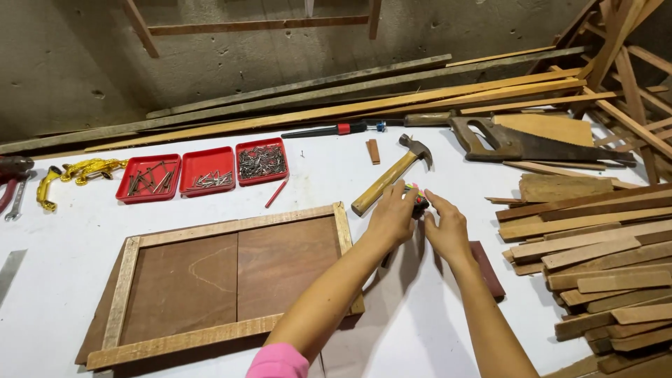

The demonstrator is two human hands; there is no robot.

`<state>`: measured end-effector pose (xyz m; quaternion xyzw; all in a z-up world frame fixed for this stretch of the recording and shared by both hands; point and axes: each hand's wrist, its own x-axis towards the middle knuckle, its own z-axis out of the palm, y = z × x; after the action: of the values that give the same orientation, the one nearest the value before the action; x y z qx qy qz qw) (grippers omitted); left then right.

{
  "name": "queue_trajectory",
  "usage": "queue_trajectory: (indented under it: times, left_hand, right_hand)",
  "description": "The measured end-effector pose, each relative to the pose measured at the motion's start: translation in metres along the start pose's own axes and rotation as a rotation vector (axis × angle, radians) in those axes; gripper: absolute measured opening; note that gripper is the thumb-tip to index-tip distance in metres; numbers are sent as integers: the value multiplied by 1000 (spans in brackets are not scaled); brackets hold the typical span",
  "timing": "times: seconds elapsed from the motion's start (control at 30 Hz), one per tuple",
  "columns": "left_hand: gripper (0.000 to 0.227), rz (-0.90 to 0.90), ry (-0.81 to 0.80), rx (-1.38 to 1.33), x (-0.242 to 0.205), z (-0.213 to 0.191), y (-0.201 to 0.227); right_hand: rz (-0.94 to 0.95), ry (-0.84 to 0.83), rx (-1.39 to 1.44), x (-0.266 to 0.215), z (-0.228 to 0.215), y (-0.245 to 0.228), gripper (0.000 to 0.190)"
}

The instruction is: Measuring, marking, and assembling a small wooden frame using a hammer and nails.

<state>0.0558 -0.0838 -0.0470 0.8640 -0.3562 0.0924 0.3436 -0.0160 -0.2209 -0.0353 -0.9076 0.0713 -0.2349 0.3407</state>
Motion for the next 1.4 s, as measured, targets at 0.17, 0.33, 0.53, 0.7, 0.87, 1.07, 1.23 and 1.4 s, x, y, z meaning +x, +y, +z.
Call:
queue_trajectory:
  times: [0.17, 0.33, 0.53, 0.7, 0.87, 1.07, 1.23, 1.4]
  left_hand:
    - [91, -129, -259, 110, 21, -10, 14]
    - [85, -75, -219, 124, 19, 20, -4]
    - [61, -53, -119, 71, 15, 19, -3]
    - [67, -10, 67, 79, 2, -30, 14]
    - [65, -181, 26, -24, -27, -97, 28]
    - [64, -220, 138, -17, -80, -144, 19]
    - [66, -272, 84, 38, -125, -174, 7]
    - [62, -306, 119, 69, -165, -179, -14]
  right_hand:
    - [5, -67, -35, 15, 16, 42, 61]
    - [199, -165, -39, 13, 18, 39, 58]
    - [125, -79, -62, 11, 18, 31, 48]
    - [116, -18, 189, 7, -3, -20, 39]
    - [134, -25, 373, -7, 3, -64, 39]
    - [213, -161, 535, -34, 20, -122, 37]
    - [168, -286, 537, -55, 36, -155, 34]
    - [71, -384, 414, -76, 60, -174, 30]
